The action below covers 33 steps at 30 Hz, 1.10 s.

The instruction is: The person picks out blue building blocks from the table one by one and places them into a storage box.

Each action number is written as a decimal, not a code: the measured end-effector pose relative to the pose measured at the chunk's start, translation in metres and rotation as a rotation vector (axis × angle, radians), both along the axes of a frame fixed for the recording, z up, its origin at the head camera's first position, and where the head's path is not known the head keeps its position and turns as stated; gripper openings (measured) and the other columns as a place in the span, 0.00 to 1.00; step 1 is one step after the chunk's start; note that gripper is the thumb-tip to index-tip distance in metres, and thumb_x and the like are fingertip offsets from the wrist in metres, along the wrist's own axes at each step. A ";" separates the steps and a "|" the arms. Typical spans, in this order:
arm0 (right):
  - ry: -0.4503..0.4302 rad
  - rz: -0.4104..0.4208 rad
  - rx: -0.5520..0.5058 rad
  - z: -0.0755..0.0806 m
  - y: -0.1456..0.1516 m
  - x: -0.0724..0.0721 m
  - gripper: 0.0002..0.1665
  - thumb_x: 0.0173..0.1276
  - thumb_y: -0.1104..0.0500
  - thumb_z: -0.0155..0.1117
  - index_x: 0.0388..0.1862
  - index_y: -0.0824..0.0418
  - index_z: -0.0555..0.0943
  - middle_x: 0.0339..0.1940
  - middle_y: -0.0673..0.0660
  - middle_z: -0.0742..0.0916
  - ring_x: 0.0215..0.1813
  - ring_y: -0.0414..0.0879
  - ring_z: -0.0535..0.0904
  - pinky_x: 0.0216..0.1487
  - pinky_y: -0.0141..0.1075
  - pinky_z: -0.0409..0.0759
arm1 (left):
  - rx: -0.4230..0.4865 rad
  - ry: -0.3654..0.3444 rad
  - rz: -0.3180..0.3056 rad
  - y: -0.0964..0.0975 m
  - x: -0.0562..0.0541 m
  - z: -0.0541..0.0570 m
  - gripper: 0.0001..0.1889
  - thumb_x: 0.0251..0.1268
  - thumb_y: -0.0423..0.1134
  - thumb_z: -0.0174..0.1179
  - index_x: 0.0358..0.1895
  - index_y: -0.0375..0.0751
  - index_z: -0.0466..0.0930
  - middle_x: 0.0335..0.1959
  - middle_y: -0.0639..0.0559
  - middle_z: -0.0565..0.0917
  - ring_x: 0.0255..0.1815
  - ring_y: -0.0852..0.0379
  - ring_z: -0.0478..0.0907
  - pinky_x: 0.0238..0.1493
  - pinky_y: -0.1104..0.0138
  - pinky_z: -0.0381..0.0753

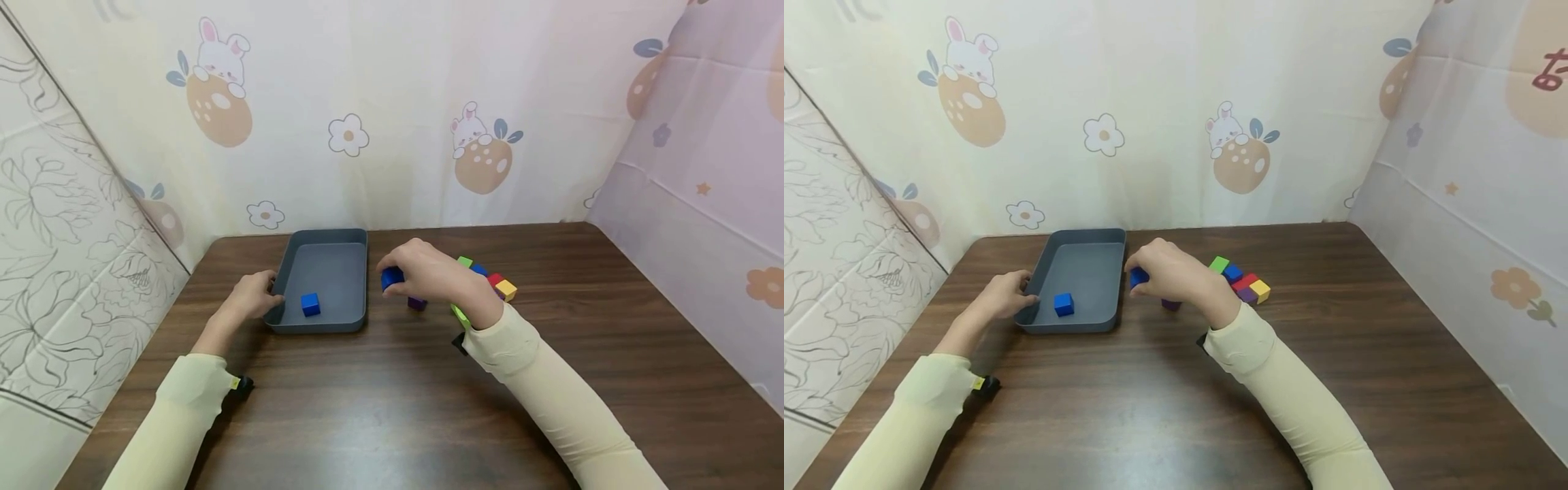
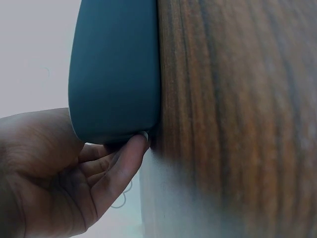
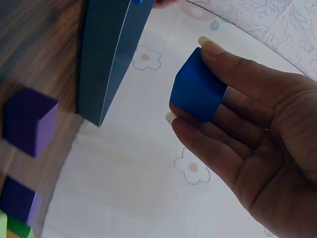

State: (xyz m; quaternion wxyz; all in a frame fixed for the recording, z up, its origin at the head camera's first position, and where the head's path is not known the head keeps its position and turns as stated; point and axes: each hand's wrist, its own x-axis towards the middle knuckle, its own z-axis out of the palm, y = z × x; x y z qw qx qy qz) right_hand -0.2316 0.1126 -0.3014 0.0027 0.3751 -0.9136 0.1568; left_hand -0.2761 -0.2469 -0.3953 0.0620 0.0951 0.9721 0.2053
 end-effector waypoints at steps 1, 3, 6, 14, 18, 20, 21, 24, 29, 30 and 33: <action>-0.007 0.002 -0.004 0.000 -0.003 -0.001 0.21 0.66 0.55 0.81 0.56 0.60 0.89 0.50 0.53 0.91 0.47 0.45 0.86 0.51 0.41 0.87 | 0.000 0.003 -0.001 0.000 0.000 0.000 0.24 0.73 0.35 0.65 0.64 0.21 0.74 0.53 0.26 0.83 0.50 0.36 0.83 0.53 0.45 0.84; -0.016 0.005 -0.006 -0.001 -0.009 -0.002 0.22 0.66 0.54 0.81 0.57 0.60 0.89 0.50 0.53 0.91 0.47 0.45 0.85 0.52 0.40 0.87 | 0.004 0.005 0.002 -0.001 0.000 -0.002 0.23 0.74 0.35 0.65 0.63 0.21 0.74 0.52 0.28 0.84 0.49 0.37 0.83 0.52 0.46 0.84; -0.012 0.021 0.001 -0.002 -0.018 -0.004 0.23 0.66 0.54 0.81 0.58 0.61 0.89 0.50 0.54 0.91 0.48 0.45 0.85 0.54 0.40 0.86 | 0.006 0.010 0.001 -0.003 -0.001 -0.003 0.22 0.73 0.34 0.65 0.62 0.22 0.75 0.51 0.29 0.84 0.47 0.38 0.83 0.50 0.47 0.84; -0.018 0.048 0.038 -0.012 -0.044 -0.009 0.24 0.67 0.53 0.80 0.59 0.61 0.88 0.52 0.55 0.91 0.50 0.46 0.85 0.55 0.41 0.86 | 0.013 -0.013 0.013 -0.002 -0.001 -0.005 0.25 0.74 0.35 0.65 0.66 0.22 0.73 0.53 0.27 0.83 0.49 0.38 0.83 0.52 0.47 0.85; -0.038 0.052 0.058 -0.018 -0.055 -0.010 0.22 0.68 0.55 0.79 0.58 0.61 0.89 0.52 0.55 0.91 0.51 0.45 0.84 0.55 0.40 0.85 | 0.013 -0.019 0.011 -0.001 -0.001 -0.006 0.25 0.74 0.35 0.65 0.66 0.21 0.72 0.54 0.27 0.83 0.49 0.38 0.83 0.53 0.46 0.85; -0.056 0.050 0.065 -0.020 -0.060 -0.010 0.21 0.68 0.55 0.79 0.58 0.61 0.89 0.52 0.55 0.90 0.51 0.46 0.84 0.56 0.39 0.85 | 0.012 -0.017 0.010 -0.001 -0.001 -0.006 0.25 0.74 0.34 0.65 0.66 0.21 0.73 0.54 0.27 0.83 0.50 0.38 0.83 0.53 0.46 0.85; -0.063 0.048 0.070 -0.021 -0.062 -0.010 0.21 0.68 0.55 0.79 0.58 0.60 0.89 0.52 0.54 0.90 0.51 0.46 0.84 0.56 0.39 0.85 | 0.011 -0.019 0.012 0.000 -0.001 -0.005 0.25 0.74 0.34 0.65 0.66 0.21 0.73 0.54 0.27 0.83 0.49 0.38 0.83 0.53 0.46 0.85; -0.076 0.049 0.072 -0.022 -0.068 -0.011 0.21 0.69 0.55 0.79 0.58 0.60 0.89 0.53 0.55 0.90 0.52 0.47 0.84 0.56 0.40 0.85 | 0.013 -0.022 0.019 0.000 -0.001 -0.005 0.25 0.74 0.34 0.65 0.66 0.22 0.72 0.54 0.27 0.83 0.49 0.38 0.83 0.53 0.46 0.85; -0.071 0.063 0.087 -0.026 -0.077 -0.011 0.21 0.69 0.55 0.78 0.58 0.60 0.89 0.54 0.54 0.90 0.53 0.46 0.85 0.56 0.39 0.85 | 0.014 -0.015 0.019 0.000 -0.001 -0.004 0.25 0.74 0.35 0.65 0.67 0.22 0.72 0.54 0.27 0.83 0.49 0.38 0.83 0.53 0.47 0.85; -0.069 0.066 0.092 -0.027 -0.078 -0.011 0.21 0.69 0.55 0.78 0.58 0.61 0.89 0.54 0.55 0.90 0.53 0.46 0.85 0.56 0.39 0.85 | 0.014 -0.013 0.017 0.000 -0.001 -0.004 0.25 0.74 0.35 0.65 0.66 0.21 0.72 0.54 0.27 0.83 0.49 0.38 0.83 0.52 0.47 0.85; -0.061 0.076 0.104 -0.033 -0.082 -0.013 0.22 0.69 0.55 0.79 0.58 0.63 0.89 0.53 0.55 0.91 0.53 0.46 0.85 0.56 0.38 0.85 | 0.010 -0.012 0.014 -0.001 -0.002 -0.004 0.25 0.74 0.35 0.65 0.66 0.22 0.73 0.54 0.27 0.83 0.49 0.38 0.83 0.52 0.47 0.85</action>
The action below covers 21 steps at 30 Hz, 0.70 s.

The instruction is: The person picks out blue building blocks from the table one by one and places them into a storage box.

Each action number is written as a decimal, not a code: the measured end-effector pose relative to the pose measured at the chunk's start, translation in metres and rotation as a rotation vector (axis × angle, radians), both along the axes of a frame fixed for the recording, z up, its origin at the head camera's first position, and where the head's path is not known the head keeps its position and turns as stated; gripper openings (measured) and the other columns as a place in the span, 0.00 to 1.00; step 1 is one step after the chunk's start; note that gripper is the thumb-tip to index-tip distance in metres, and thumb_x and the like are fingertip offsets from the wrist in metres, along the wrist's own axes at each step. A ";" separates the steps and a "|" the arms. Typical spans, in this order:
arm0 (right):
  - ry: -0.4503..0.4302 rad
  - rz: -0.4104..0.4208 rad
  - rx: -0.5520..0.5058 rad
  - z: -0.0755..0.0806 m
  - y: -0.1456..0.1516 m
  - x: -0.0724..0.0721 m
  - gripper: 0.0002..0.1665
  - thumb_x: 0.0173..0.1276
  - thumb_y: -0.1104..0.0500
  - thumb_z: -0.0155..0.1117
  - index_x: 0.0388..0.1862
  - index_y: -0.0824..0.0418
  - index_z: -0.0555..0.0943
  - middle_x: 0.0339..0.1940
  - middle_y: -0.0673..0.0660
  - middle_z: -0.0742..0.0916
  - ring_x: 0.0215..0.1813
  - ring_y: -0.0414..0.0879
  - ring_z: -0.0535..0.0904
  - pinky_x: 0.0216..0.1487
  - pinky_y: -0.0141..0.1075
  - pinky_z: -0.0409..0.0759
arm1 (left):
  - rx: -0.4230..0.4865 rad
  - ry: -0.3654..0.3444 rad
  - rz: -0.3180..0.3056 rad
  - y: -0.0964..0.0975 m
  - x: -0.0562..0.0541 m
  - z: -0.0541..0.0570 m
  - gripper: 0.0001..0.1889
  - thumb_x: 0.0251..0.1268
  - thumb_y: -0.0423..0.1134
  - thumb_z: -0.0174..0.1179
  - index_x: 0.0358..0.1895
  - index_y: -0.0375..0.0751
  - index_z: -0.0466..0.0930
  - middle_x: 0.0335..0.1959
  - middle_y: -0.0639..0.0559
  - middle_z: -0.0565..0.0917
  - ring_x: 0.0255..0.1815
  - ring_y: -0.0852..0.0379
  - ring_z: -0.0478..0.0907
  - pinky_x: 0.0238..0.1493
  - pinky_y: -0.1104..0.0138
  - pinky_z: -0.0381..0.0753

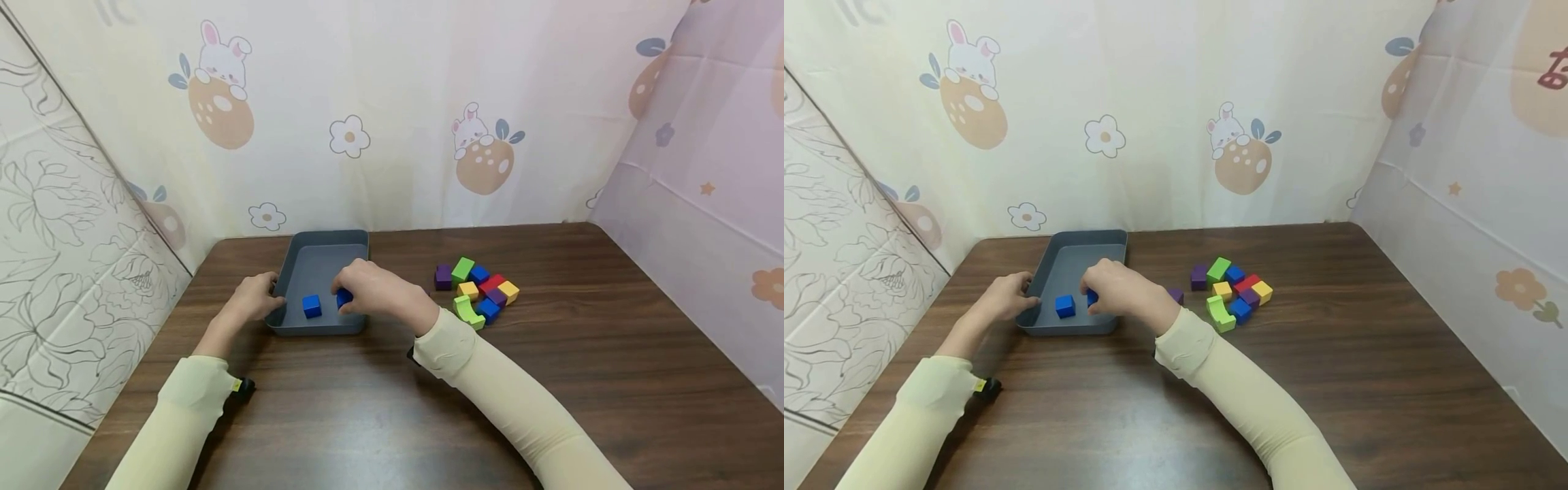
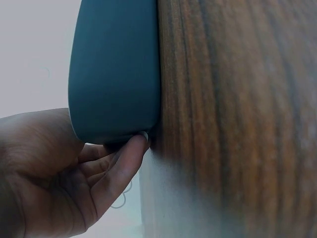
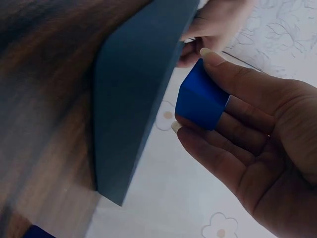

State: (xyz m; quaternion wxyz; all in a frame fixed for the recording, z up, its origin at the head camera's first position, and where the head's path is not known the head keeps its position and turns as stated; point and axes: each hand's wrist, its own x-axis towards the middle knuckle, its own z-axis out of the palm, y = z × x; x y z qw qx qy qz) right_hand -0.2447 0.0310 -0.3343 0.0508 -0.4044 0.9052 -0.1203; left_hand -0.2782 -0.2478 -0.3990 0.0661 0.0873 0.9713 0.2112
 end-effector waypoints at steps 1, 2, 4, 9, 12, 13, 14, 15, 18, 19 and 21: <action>0.003 0.004 0.003 -0.002 -0.001 -0.001 0.22 0.68 0.55 0.79 0.58 0.63 0.89 0.53 0.55 0.91 0.52 0.46 0.85 0.56 0.38 0.85 | -0.001 0.000 -0.001 0.000 0.000 0.000 0.25 0.74 0.35 0.65 0.66 0.22 0.73 0.54 0.27 0.83 0.49 0.38 0.83 0.52 0.46 0.85; 0.005 0.006 0.006 -0.005 -0.001 -0.002 0.22 0.68 0.55 0.79 0.58 0.63 0.89 0.53 0.55 0.91 0.52 0.46 0.85 0.56 0.38 0.85 | -0.001 0.000 -0.001 0.000 -0.001 0.000 0.25 0.74 0.35 0.65 0.66 0.22 0.73 0.54 0.27 0.83 0.49 0.37 0.83 0.52 0.46 0.85; 0.006 0.011 0.013 -0.010 -0.002 -0.004 0.23 0.68 0.55 0.79 0.58 0.63 0.88 0.53 0.55 0.91 0.52 0.45 0.85 0.56 0.38 0.85 | -0.003 0.001 -0.002 -0.001 -0.001 -0.001 0.25 0.74 0.35 0.65 0.66 0.22 0.73 0.54 0.27 0.83 0.50 0.37 0.83 0.52 0.46 0.84; 0.000 0.025 0.017 -0.020 -0.004 -0.007 0.22 0.69 0.55 0.78 0.58 0.63 0.89 0.52 0.55 0.91 0.51 0.44 0.85 0.54 0.37 0.86 | -0.011 0.011 -0.014 -0.001 -0.003 -0.001 0.25 0.73 0.35 0.66 0.65 0.22 0.74 0.53 0.28 0.84 0.50 0.37 0.83 0.53 0.45 0.84; -0.007 0.035 0.022 -0.026 -0.005 -0.009 0.19 0.69 0.55 0.78 0.56 0.62 0.89 0.51 0.54 0.91 0.48 0.42 0.84 0.52 0.35 0.85 | -0.015 0.016 -0.017 -0.002 -0.003 -0.001 0.25 0.73 0.35 0.66 0.65 0.21 0.74 0.52 0.27 0.84 0.50 0.36 0.82 0.53 0.44 0.83; -0.007 0.036 0.025 -0.028 -0.006 -0.010 0.19 0.69 0.56 0.78 0.55 0.62 0.90 0.50 0.54 0.91 0.47 0.42 0.84 0.51 0.35 0.85 | -0.015 0.016 -0.016 -0.002 -0.003 -0.001 0.25 0.73 0.35 0.66 0.65 0.21 0.74 0.52 0.28 0.84 0.50 0.36 0.82 0.53 0.44 0.83; -0.010 0.038 0.027 -0.029 -0.006 -0.011 0.18 0.69 0.56 0.78 0.54 0.62 0.90 0.50 0.54 0.91 0.46 0.41 0.84 0.50 0.34 0.85 | -0.014 0.012 -0.014 -0.001 -0.002 0.000 0.25 0.73 0.35 0.66 0.65 0.21 0.74 0.52 0.27 0.84 0.50 0.37 0.82 0.53 0.44 0.83; -0.010 0.040 0.031 -0.031 -0.007 -0.012 0.17 0.69 0.57 0.78 0.54 0.62 0.90 0.49 0.54 0.91 0.45 0.41 0.83 0.49 0.34 0.85 | -0.012 0.008 -0.011 -0.001 -0.002 0.000 0.25 0.73 0.35 0.66 0.65 0.22 0.73 0.53 0.27 0.83 0.50 0.37 0.82 0.53 0.45 0.84; -0.003 0.050 0.049 -0.035 -0.009 -0.014 0.15 0.70 0.58 0.78 0.52 0.61 0.90 0.48 0.54 0.91 0.44 0.41 0.83 0.48 0.34 0.85 | -0.003 -0.008 -0.001 -0.001 -0.002 0.000 0.26 0.74 0.35 0.65 0.66 0.22 0.73 0.54 0.27 0.83 0.50 0.37 0.83 0.53 0.45 0.84; 0.001 0.054 0.056 -0.036 -0.010 -0.015 0.14 0.70 0.58 0.78 0.52 0.61 0.90 0.47 0.54 0.91 0.43 0.41 0.82 0.48 0.34 0.85 | -0.001 -0.012 0.002 -0.001 -0.001 0.000 0.26 0.74 0.35 0.65 0.67 0.22 0.72 0.54 0.27 0.83 0.50 0.37 0.83 0.53 0.46 0.85; 0.011 0.063 0.070 -0.038 -0.011 -0.016 0.13 0.70 0.58 0.78 0.51 0.60 0.91 0.46 0.53 0.91 0.43 0.41 0.82 0.47 0.34 0.85 | 0.002 -0.017 0.005 0.000 0.000 0.001 0.27 0.74 0.35 0.65 0.68 0.21 0.72 0.55 0.26 0.83 0.50 0.37 0.83 0.53 0.46 0.85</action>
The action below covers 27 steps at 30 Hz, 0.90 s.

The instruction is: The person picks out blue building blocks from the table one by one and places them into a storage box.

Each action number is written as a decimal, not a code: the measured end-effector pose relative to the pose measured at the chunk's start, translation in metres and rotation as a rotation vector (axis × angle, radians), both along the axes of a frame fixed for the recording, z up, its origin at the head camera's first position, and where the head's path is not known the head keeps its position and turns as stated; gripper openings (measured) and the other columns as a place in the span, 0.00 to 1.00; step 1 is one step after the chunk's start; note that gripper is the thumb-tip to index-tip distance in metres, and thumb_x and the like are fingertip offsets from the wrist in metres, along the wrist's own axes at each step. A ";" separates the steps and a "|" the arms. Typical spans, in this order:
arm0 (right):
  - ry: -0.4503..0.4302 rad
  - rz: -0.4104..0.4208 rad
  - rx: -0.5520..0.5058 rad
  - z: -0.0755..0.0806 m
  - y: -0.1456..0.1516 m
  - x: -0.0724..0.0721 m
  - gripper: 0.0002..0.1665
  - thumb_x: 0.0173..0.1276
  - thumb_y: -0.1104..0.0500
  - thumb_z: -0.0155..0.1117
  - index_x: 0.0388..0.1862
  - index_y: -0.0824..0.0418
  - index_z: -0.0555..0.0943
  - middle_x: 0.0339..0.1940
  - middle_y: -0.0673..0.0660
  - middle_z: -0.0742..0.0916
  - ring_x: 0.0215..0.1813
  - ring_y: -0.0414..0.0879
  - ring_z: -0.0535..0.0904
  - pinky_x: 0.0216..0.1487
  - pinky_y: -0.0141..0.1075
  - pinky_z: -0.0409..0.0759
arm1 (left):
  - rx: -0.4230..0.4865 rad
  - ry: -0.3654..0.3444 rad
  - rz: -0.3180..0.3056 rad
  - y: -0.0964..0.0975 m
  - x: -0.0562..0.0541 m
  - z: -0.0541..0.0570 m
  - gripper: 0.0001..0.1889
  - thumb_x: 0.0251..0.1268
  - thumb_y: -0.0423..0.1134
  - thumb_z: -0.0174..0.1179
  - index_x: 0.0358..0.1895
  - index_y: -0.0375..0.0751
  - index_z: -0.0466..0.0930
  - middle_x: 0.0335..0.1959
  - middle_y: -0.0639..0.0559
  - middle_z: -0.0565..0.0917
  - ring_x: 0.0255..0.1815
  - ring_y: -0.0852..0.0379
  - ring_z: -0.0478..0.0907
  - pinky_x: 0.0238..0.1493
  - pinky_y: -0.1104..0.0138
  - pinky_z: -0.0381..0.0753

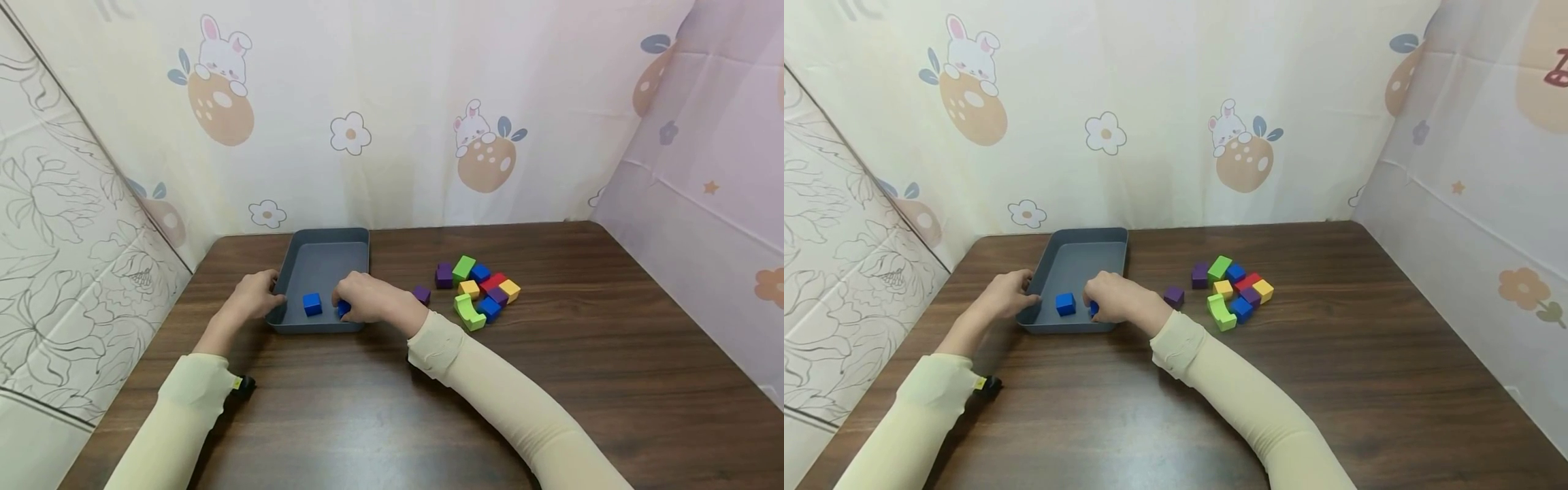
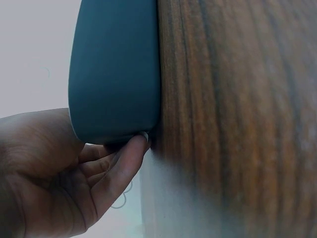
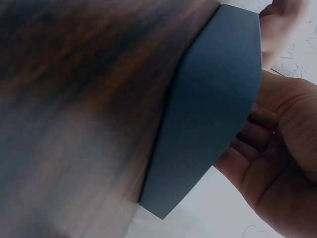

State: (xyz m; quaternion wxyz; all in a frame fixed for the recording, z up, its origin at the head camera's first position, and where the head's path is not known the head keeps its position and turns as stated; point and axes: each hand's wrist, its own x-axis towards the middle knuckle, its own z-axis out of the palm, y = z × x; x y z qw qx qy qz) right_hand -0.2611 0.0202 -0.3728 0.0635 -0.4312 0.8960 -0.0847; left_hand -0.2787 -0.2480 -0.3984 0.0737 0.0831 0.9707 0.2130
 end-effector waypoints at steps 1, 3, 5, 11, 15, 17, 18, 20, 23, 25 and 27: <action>0.005 0.002 0.006 -0.001 0.000 0.000 0.13 0.70 0.58 0.78 0.51 0.60 0.91 0.46 0.53 0.91 0.44 0.41 0.83 0.48 0.34 0.85 | 0.001 -0.001 0.000 0.000 0.000 0.000 0.27 0.74 0.35 0.65 0.68 0.21 0.71 0.55 0.26 0.83 0.51 0.37 0.83 0.53 0.46 0.85; 0.010 0.000 0.011 -0.003 -0.001 -0.001 0.13 0.70 0.57 0.77 0.51 0.59 0.91 0.46 0.53 0.91 0.44 0.41 0.83 0.48 0.35 0.85 | 0.000 0.001 -0.002 0.001 0.000 0.001 0.26 0.74 0.35 0.65 0.68 0.21 0.72 0.55 0.26 0.82 0.51 0.37 0.83 0.53 0.46 0.85; 0.008 -0.006 0.014 -0.004 -0.001 -0.001 0.14 0.70 0.57 0.77 0.52 0.59 0.91 0.47 0.53 0.91 0.46 0.42 0.84 0.49 0.35 0.85 | -0.004 0.000 -0.002 0.001 0.000 0.001 0.26 0.74 0.35 0.65 0.67 0.21 0.72 0.56 0.26 0.82 0.51 0.36 0.82 0.53 0.46 0.85; -0.002 -0.027 0.018 -0.007 0.000 0.000 0.15 0.71 0.57 0.76 0.55 0.59 0.90 0.51 0.54 0.91 0.49 0.43 0.85 0.51 0.36 0.85 | -0.013 0.001 -0.002 0.001 -0.001 -0.002 0.25 0.74 0.35 0.65 0.66 0.22 0.72 0.55 0.27 0.83 0.51 0.37 0.82 0.54 0.45 0.84; -0.012 -0.032 0.018 -0.007 0.000 0.000 0.17 0.71 0.57 0.76 0.57 0.58 0.89 0.53 0.53 0.91 0.50 0.43 0.85 0.53 0.35 0.85 | -0.013 0.005 0.003 0.001 -0.001 -0.002 0.25 0.74 0.35 0.65 0.67 0.22 0.72 0.55 0.27 0.83 0.52 0.37 0.82 0.55 0.45 0.84; -0.016 -0.029 0.014 -0.008 0.000 0.000 0.17 0.71 0.57 0.76 0.57 0.59 0.89 0.53 0.53 0.91 0.50 0.42 0.85 0.52 0.34 0.84 | -0.013 0.002 0.008 0.000 -0.001 -0.002 0.25 0.74 0.35 0.65 0.67 0.22 0.72 0.56 0.26 0.82 0.52 0.37 0.82 0.55 0.45 0.84; -0.017 -0.026 0.012 -0.008 0.000 0.000 0.17 0.71 0.57 0.76 0.57 0.59 0.89 0.52 0.53 0.91 0.49 0.42 0.84 0.52 0.34 0.84 | -0.013 0.001 0.009 0.000 -0.001 -0.002 0.26 0.74 0.35 0.65 0.67 0.22 0.72 0.56 0.26 0.82 0.52 0.37 0.82 0.55 0.45 0.84; -0.018 -0.022 0.010 -0.008 0.000 -0.001 0.17 0.71 0.57 0.76 0.56 0.59 0.89 0.51 0.53 0.91 0.48 0.41 0.84 0.51 0.33 0.84 | -0.012 0.000 0.009 0.000 -0.001 -0.002 0.25 0.74 0.35 0.65 0.67 0.22 0.72 0.56 0.26 0.82 0.52 0.37 0.83 0.55 0.45 0.84; -0.023 -0.022 0.008 -0.007 0.001 -0.001 0.15 0.71 0.57 0.77 0.54 0.58 0.90 0.49 0.52 0.90 0.45 0.40 0.83 0.49 0.33 0.84 | -0.012 0.002 0.001 0.001 -0.001 -0.002 0.26 0.74 0.36 0.65 0.67 0.22 0.72 0.56 0.26 0.82 0.51 0.37 0.83 0.54 0.46 0.85; -0.030 -0.026 0.010 -0.006 0.001 -0.001 0.15 0.70 0.57 0.77 0.54 0.58 0.90 0.48 0.52 0.90 0.45 0.40 0.82 0.49 0.32 0.83 | -0.009 0.002 -0.004 0.001 -0.001 -0.002 0.26 0.74 0.36 0.65 0.67 0.22 0.72 0.56 0.26 0.82 0.51 0.37 0.83 0.54 0.46 0.85; -0.036 -0.027 0.012 -0.006 0.001 -0.001 0.15 0.70 0.57 0.77 0.53 0.59 0.90 0.48 0.52 0.90 0.45 0.40 0.82 0.49 0.33 0.84 | -0.008 0.001 -0.003 0.001 0.000 -0.002 0.26 0.74 0.36 0.65 0.67 0.22 0.72 0.56 0.26 0.82 0.51 0.37 0.83 0.54 0.46 0.85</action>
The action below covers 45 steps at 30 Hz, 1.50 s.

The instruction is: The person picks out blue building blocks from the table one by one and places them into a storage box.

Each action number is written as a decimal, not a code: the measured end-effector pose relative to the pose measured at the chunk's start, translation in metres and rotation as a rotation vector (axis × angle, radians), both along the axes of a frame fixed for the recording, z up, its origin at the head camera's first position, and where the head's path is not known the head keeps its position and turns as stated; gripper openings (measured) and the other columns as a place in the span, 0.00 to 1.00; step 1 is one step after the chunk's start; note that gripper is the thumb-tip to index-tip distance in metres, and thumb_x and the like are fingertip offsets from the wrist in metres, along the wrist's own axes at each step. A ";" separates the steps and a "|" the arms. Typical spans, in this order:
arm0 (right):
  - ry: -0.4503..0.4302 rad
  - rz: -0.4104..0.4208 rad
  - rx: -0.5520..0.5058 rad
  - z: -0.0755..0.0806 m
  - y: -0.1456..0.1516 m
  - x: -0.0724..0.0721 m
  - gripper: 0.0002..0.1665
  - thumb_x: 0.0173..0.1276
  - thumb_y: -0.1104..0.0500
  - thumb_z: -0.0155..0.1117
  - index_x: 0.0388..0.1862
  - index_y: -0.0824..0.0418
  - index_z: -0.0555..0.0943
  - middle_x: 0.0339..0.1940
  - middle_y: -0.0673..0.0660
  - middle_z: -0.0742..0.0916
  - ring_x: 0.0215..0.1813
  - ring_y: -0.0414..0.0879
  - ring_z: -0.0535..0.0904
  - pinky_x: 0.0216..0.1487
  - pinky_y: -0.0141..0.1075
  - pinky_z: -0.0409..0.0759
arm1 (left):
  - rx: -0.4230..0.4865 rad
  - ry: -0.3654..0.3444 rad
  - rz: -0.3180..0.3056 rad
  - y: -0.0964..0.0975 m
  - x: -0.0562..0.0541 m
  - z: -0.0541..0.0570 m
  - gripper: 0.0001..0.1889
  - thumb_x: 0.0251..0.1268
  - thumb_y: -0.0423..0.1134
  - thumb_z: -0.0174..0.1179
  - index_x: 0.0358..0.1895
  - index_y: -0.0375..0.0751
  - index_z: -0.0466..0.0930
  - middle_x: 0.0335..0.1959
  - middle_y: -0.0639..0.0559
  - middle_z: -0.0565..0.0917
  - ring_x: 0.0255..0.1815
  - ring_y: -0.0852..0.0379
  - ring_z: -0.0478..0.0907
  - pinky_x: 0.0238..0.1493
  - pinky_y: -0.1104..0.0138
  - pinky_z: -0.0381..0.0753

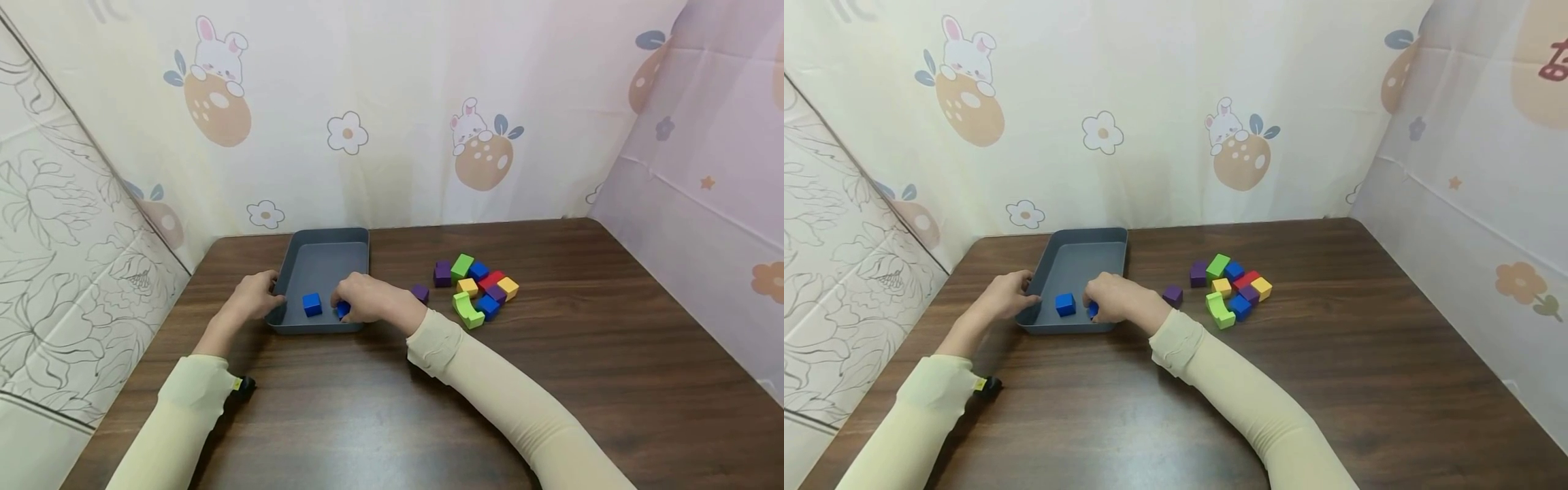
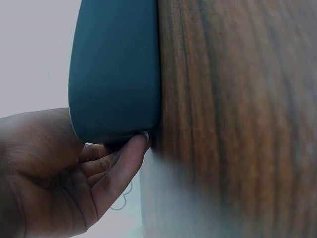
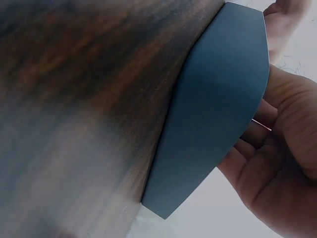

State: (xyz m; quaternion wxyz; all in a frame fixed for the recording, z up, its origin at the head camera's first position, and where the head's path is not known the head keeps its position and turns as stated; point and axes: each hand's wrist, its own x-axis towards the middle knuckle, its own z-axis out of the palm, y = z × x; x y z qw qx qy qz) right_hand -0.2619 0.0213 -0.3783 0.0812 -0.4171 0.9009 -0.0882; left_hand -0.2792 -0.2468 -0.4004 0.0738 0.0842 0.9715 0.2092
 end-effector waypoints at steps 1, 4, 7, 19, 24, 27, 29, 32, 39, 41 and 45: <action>-0.001 0.001 0.002 0.000 0.000 0.000 0.15 0.70 0.57 0.77 0.53 0.59 0.90 0.48 0.52 0.90 0.45 0.40 0.82 0.49 0.33 0.84 | 0.000 0.000 0.002 0.000 0.000 0.000 0.26 0.74 0.36 0.65 0.67 0.22 0.72 0.56 0.26 0.82 0.51 0.37 0.83 0.54 0.46 0.85; -0.001 0.009 0.004 0.001 0.000 0.000 0.15 0.70 0.57 0.77 0.54 0.59 0.90 0.49 0.52 0.90 0.46 0.40 0.82 0.51 0.33 0.84 | 0.001 0.005 0.009 0.000 0.000 0.000 0.26 0.75 0.35 0.65 0.68 0.23 0.72 0.57 0.26 0.82 0.53 0.36 0.82 0.55 0.45 0.84; 0.001 0.018 0.012 0.001 0.000 -0.001 0.16 0.71 0.57 0.77 0.54 0.59 0.90 0.49 0.53 0.90 0.47 0.40 0.83 0.51 0.33 0.84 | -0.001 0.010 0.005 0.001 0.000 0.000 0.25 0.74 0.35 0.65 0.67 0.23 0.72 0.56 0.26 0.82 0.53 0.36 0.82 0.55 0.45 0.84; -0.033 0.032 -0.028 0.010 0.007 0.001 0.18 0.71 0.57 0.76 0.57 0.61 0.89 0.51 0.53 0.91 0.51 0.43 0.86 0.55 0.35 0.84 | -0.009 0.029 -0.022 0.000 0.000 0.001 0.24 0.73 0.35 0.66 0.64 0.22 0.74 0.53 0.27 0.83 0.49 0.37 0.83 0.52 0.46 0.84; -0.063 -0.002 -0.078 0.018 0.015 0.005 0.21 0.72 0.56 0.75 0.61 0.61 0.87 0.55 0.54 0.90 0.55 0.43 0.85 0.59 0.36 0.83 | -0.015 0.038 -0.038 -0.001 0.001 0.001 0.25 0.73 0.36 0.66 0.64 0.21 0.73 0.53 0.26 0.83 0.51 0.35 0.83 0.53 0.45 0.83; -0.073 -0.010 -0.102 0.022 0.020 0.006 0.21 0.73 0.56 0.75 0.62 0.61 0.87 0.56 0.53 0.90 0.56 0.43 0.84 0.60 0.36 0.83 | -0.013 0.034 -0.035 0.000 0.002 0.001 0.25 0.73 0.36 0.66 0.64 0.21 0.73 0.54 0.26 0.83 0.53 0.34 0.83 0.54 0.44 0.83; -0.076 -0.008 -0.116 0.025 0.023 0.007 0.21 0.73 0.56 0.75 0.62 0.61 0.87 0.56 0.54 0.90 0.56 0.44 0.84 0.60 0.37 0.83 | -0.017 0.035 -0.032 0.000 0.002 0.001 0.26 0.73 0.36 0.66 0.65 0.21 0.73 0.55 0.25 0.82 0.55 0.32 0.82 0.55 0.43 0.82; -0.077 -0.011 -0.133 0.030 0.029 0.007 0.21 0.73 0.57 0.75 0.61 0.62 0.87 0.56 0.55 0.90 0.57 0.47 0.85 0.60 0.39 0.83 | -0.021 0.036 -0.033 0.000 0.002 0.001 0.26 0.73 0.36 0.66 0.65 0.21 0.72 0.56 0.24 0.82 0.56 0.31 0.81 0.56 0.42 0.82; -0.089 -0.026 -0.152 0.039 0.042 0.010 0.21 0.73 0.58 0.74 0.61 0.63 0.86 0.57 0.58 0.90 0.57 0.51 0.86 0.58 0.40 0.84 | -0.014 0.025 -0.020 0.002 0.001 0.002 0.26 0.73 0.36 0.66 0.65 0.22 0.73 0.55 0.26 0.83 0.54 0.34 0.82 0.56 0.44 0.82; -0.084 -0.033 -0.154 0.039 0.046 0.011 0.20 0.73 0.58 0.74 0.61 0.63 0.87 0.56 0.58 0.90 0.55 0.52 0.86 0.57 0.40 0.85 | -0.007 0.021 -0.011 0.002 0.001 0.001 0.25 0.74 0.36 0.65 0.66 0.22 0.73 0.55 0.26 0.83 0.53 0.35 0.83 0.55 0.45 0.83; -0.072 -0.047 -0.173 0.042 0.056 0.015 0.20 0.72 0.59 0.75 0.60 0.63 0.87 0.55 0.59 0.90 0.53 0.52 0.87 0.56 0.41 0.85 | 0.001 0.022 -0.008 0.001 0.000 0.001 0.25 0.74 0.36 0.65 0.66 0.23 0.73 0.54 0.27 0.83 0.51 0.37 0.83 0.54 0.46 0.84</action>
